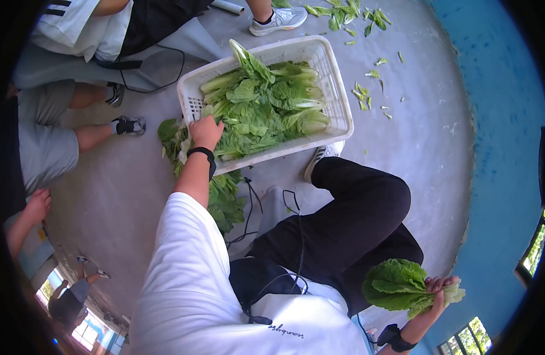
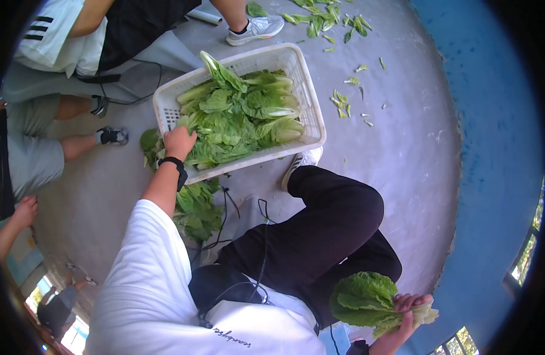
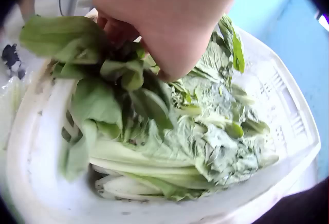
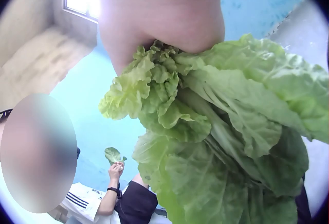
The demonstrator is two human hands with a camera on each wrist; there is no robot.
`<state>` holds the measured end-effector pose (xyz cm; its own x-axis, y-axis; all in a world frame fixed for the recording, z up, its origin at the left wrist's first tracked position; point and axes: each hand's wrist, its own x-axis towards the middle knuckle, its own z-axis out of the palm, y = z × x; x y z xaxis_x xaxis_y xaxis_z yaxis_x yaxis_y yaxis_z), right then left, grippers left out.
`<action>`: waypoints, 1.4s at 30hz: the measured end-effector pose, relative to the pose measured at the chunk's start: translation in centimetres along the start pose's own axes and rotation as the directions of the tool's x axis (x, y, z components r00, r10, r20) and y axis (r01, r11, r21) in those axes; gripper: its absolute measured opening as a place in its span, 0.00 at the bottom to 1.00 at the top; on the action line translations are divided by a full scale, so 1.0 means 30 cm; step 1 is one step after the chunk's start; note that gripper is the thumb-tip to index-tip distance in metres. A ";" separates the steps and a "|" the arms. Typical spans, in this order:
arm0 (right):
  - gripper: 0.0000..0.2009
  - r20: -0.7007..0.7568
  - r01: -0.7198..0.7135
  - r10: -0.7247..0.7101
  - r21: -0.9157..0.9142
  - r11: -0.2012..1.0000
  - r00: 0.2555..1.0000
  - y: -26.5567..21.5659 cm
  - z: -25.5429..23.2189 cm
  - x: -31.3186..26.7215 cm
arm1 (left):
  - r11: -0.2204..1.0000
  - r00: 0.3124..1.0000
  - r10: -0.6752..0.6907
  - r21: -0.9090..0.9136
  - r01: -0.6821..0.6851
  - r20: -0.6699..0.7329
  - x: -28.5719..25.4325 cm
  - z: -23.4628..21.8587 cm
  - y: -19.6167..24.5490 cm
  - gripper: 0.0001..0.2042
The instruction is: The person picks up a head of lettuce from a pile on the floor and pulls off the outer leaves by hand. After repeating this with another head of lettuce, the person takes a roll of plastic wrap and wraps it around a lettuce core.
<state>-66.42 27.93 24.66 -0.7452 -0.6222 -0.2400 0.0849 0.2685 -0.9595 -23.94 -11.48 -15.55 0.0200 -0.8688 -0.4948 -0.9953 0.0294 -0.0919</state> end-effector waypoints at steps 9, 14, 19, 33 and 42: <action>0.16 0.004 0.029 -0.029 0.087 0.996 1.000 0.022 -0.065 -0.020 | 0.704 0.950 -0.104 -0.697 -0.137 -0.293 0.036 0.073 -0.097 0.11; 0.16 -0.018 0.053 -0.051 0.103 0.993 0.999 0.020 -0.064 -0.035 | -0.037 0.992 -0.121 -0.999 0.036 0.041 -0.081 0.072 -0.132 0.22; 0.17 -0.033 0.069 -0.065 0.147 0.987 0.997 0.037 -0.103 -0.047 | -0.096 0.991 -0.019 -0.987 0.129 0.132 -0.259 0.020 -0.204 0.23; 0.16 -0.025 0.106 -0.103 0.182 0.978 0.994 0.042 -0.135 -0.078 | 0.892 0.981 0.037 -0.449 0.054 0.191 -0.271 0.072 -0.054 0.27; 0.16 0.040 0.079 -0.087 0.153 0.985 0.995 0.038 -0.143 -0.086 | 0.962 0.987 -0.003 -0.270 0.047 0.162 -0.250 0.101 0.039 0.34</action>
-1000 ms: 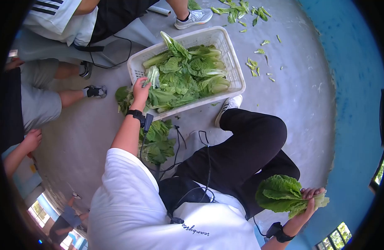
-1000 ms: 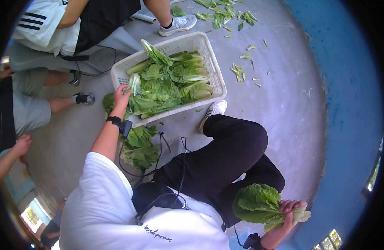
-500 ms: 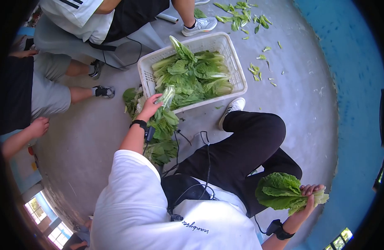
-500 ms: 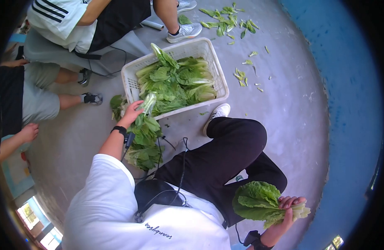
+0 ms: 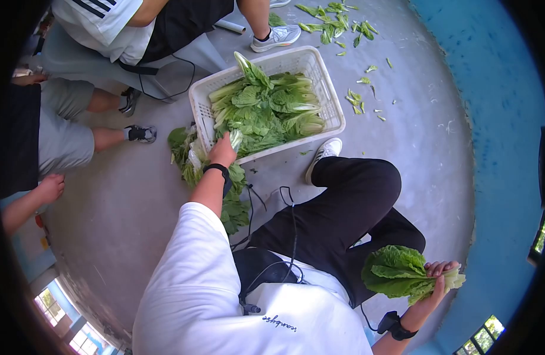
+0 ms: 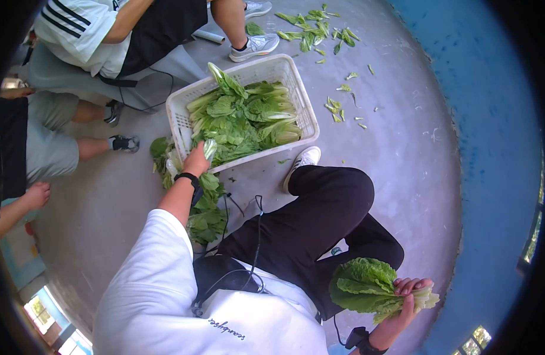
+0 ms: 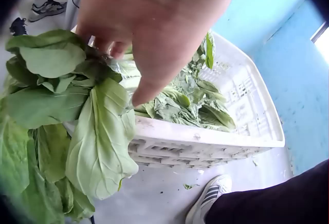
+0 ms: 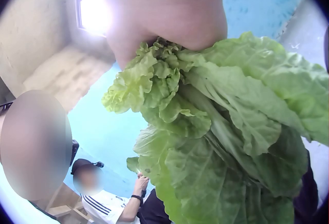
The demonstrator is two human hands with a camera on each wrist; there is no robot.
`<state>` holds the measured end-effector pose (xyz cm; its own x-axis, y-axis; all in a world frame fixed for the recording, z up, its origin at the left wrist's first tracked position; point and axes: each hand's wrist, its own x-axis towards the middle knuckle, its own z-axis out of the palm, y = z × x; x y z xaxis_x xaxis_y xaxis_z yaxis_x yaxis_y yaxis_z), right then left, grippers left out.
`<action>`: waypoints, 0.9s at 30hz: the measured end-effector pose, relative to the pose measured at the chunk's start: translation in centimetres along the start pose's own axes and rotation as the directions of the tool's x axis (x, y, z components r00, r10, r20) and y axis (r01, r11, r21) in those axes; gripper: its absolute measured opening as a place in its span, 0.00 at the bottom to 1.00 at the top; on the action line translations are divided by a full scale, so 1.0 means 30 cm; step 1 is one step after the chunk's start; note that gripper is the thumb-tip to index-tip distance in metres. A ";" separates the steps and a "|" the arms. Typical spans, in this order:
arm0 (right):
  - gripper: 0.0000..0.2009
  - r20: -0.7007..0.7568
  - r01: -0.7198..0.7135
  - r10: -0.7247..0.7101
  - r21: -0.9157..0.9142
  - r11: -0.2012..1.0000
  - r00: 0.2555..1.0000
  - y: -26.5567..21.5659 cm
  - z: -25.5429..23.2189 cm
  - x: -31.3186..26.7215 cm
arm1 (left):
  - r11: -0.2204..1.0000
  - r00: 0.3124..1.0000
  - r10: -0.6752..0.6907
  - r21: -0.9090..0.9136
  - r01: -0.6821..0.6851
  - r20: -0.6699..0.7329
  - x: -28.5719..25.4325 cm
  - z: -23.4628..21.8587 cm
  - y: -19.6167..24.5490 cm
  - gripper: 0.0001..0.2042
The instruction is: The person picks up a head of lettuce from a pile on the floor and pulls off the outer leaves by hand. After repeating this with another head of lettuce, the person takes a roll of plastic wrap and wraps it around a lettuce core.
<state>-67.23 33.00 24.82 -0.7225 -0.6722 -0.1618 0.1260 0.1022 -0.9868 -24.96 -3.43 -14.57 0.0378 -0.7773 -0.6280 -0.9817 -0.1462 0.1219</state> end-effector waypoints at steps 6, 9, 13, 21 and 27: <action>0.16 0.001 -0.001 0.001 -0.011 1.000 1.000 0.006 0.026 0.008 | 0.956 0.995 0.002 -0.293 -0.032 -0.100 0.023 -0.012 -0.069 0.29; 0.16 0.014 -0.014 0.014 0.009 1.000 1.000 0.011 0.032 0.016 | 0.825 0.957 -0.071 -0.556 -0.102 -0.281 -0.023 -0.035 -0.129 0.28; 0.16 0.036 -0.019 0.019 0.025 0.999 0.999 0.020 0.029 0.030 | 0.716 0.864 -0.274 -0.689 -0.111 -0.423 -0.071 -0.028 -0.242 0.27; 0.16 0.053 0.004 -0.005 0.021 1.000 0.999 0.027 0.008 0.033 | 0.403 0.772 -0.480 -0.886 -0.228 -0.417 -0.041 0.113 -0.539 0.24; 0.15 0.058 0.010 -0.012 0.042 0.999 0.998 0.033 0.011 0.034 | 0.424 0.870 -0.400 -0.900 -0.102 -0.287 -0.156 0.047 -0.502 0.26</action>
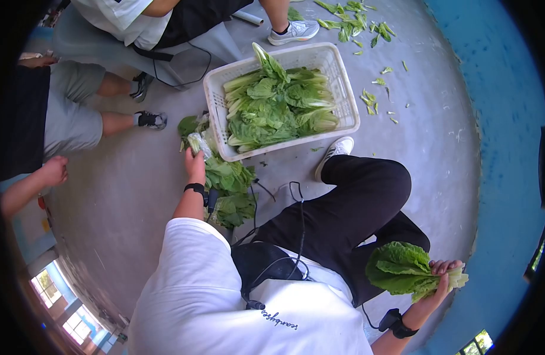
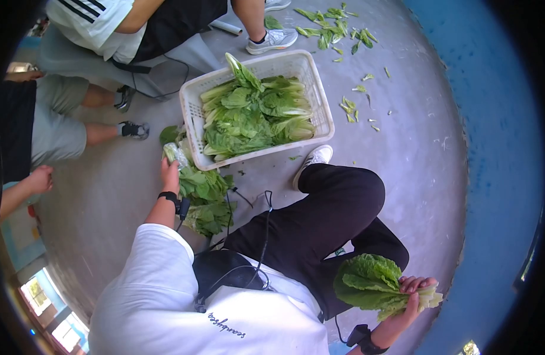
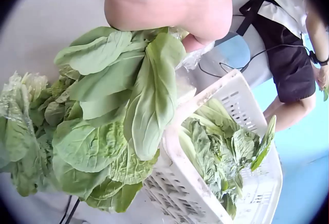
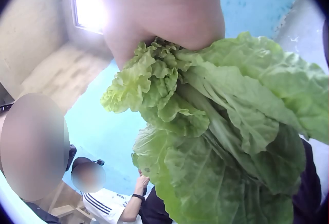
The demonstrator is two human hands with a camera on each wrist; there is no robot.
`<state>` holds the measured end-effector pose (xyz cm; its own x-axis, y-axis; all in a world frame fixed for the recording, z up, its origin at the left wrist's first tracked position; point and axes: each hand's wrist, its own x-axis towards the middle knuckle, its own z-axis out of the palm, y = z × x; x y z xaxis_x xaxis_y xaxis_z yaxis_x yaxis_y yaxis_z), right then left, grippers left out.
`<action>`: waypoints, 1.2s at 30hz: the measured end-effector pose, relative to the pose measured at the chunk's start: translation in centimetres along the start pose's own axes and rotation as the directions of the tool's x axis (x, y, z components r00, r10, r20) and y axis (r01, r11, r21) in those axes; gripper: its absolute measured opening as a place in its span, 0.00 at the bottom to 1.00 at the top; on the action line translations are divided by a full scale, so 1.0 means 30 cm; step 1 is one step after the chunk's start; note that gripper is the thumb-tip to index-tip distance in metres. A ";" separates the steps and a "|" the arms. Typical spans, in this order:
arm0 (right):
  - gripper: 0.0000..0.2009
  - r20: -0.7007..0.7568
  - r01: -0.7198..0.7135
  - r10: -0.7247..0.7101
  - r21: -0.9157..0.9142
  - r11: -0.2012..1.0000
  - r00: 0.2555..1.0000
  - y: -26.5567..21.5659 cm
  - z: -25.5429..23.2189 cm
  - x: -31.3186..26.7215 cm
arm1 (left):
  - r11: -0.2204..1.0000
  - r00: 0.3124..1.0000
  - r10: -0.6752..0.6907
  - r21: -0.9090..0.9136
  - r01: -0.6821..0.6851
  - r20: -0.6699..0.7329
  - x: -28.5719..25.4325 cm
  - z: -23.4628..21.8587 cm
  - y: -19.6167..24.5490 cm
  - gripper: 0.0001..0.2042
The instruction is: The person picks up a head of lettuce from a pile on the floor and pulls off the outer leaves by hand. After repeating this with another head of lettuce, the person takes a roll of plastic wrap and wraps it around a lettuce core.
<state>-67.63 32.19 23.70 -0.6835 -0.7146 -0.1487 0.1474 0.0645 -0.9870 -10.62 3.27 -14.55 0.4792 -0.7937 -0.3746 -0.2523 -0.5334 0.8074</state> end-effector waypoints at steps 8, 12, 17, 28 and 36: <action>0.16 -0.071 -0.005 0.002 -0.036 0.999 0.997 -0.024 0.068 0.002 | 0.931 0.966 0.216 0.268 -0.248 0.144 -0.070 0.140 0.208 0.33; 0.16 -0.078 -0.005 0.002 -0.040 0.999 0.997 -0.027 0.079 0.005 | 0.806 0.904 0.336 0.417 -0.421 0.264 -0.088 0.227 0.217 0.35; 0.17 -0.063 -0.018 0.015 -0.052 0.998 0.998 -0.027 0.069 0.006 | 0.672 0.842 0.210 0.552 -0.494 0.497 -0.118 0.319 0.264 0.32; 0.18 -0.129 -0.083 0.073 -0.071 0.994 0.989 -0.015 0.068 0.024 | 0.694 0.785 0.529 0.370 -0.618 0.322 -0.018 0.408 0.293 0.16; 0.18 -0.128 -0.237 0.276 0.261 0.936 0.952 0.059 0.007 0.071 | 0.603 0.595 0.588 0.193 -0.774 0.547 -0.190 0.595 0.415 0.17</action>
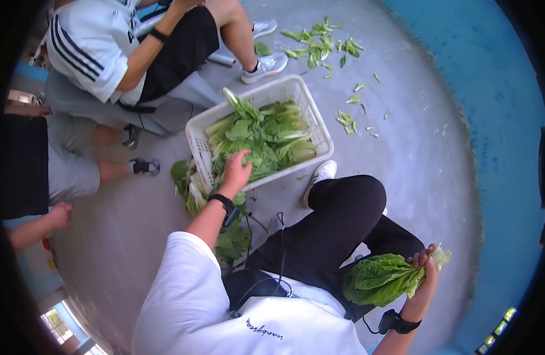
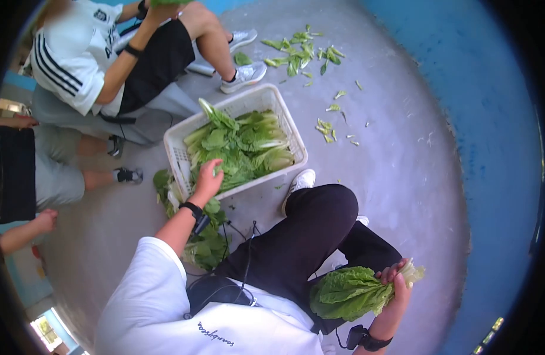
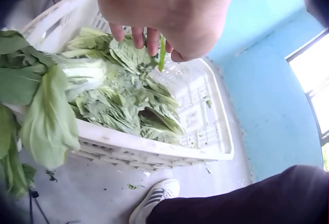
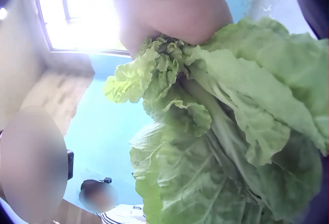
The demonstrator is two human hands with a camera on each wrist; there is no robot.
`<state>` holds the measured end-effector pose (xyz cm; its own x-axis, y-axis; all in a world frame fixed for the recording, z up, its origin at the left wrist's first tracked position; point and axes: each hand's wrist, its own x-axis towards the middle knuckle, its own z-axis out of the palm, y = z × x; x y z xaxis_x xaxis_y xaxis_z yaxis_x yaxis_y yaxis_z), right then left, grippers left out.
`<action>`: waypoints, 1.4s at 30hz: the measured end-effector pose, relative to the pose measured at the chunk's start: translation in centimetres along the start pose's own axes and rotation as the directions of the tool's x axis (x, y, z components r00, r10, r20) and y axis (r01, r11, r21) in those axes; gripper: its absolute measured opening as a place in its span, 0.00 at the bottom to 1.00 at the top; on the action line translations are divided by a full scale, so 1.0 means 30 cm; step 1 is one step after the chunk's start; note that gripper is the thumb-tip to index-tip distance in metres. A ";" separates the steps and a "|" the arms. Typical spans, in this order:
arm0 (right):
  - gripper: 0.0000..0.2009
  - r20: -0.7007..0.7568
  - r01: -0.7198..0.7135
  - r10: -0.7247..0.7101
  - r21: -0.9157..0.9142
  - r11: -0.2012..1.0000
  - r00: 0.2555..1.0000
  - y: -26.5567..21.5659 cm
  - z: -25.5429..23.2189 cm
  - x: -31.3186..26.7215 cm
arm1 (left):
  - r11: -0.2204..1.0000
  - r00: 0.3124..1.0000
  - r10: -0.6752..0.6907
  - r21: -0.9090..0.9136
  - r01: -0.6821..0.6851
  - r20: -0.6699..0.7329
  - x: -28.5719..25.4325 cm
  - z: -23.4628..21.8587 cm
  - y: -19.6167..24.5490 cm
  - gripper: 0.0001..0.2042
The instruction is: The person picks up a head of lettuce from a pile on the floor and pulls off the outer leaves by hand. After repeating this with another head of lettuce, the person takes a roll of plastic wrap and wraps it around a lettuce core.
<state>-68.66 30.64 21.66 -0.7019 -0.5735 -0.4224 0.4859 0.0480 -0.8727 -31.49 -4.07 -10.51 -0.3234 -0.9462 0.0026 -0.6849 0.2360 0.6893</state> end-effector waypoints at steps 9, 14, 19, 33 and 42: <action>0.17 0.009 0.017 -0.017 0.020 1.000 1.000 0.004 -0.089 -0.006 | 0.987 0.962 0.117 -0.132 -0.086 0.248 0.006 0.045 0.344 0.19; 0.15 -0.037 0.043 -0.037 0.185 0.982 0.999 0.017 -0.220 -0.021 | 0.980 0.939 0.165 -0.161 -0.120 0.303 -0.040 0.047 0.421 0.19; 0.13 -0.031 0.074 -0.067 0.382 0.921 0.997 0.074 -0.408 -0.023 | 0.971 0.836 -0.003 -0.200 0.135 0.548 -0.095 0.018 0.452 0.13; 0.08 -0.066 -0.023 0.068 0.533 0.846 0.995 0.258 -0.729 0.092 | 0.572 0.833 -0.469 -0.618 0.539 0.293 -0.069 -0.374 0.171 0.15; 0.08 -0.076 0.016 0.045 0.654 0.757 0.996 0.319 -0.834 0.153 | 0.366 0.797 -0.579 -0.817 0.446 0.175 -0.065 -0.545 0.037 0.16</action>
<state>-80.28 48.93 5.24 -0.7172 -0.5068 -0.4783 0.6967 -0.5075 -0.5070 -20.94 -5.58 2.11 0.0240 -0.8515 -0.5239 0.1388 -0.5161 0.8452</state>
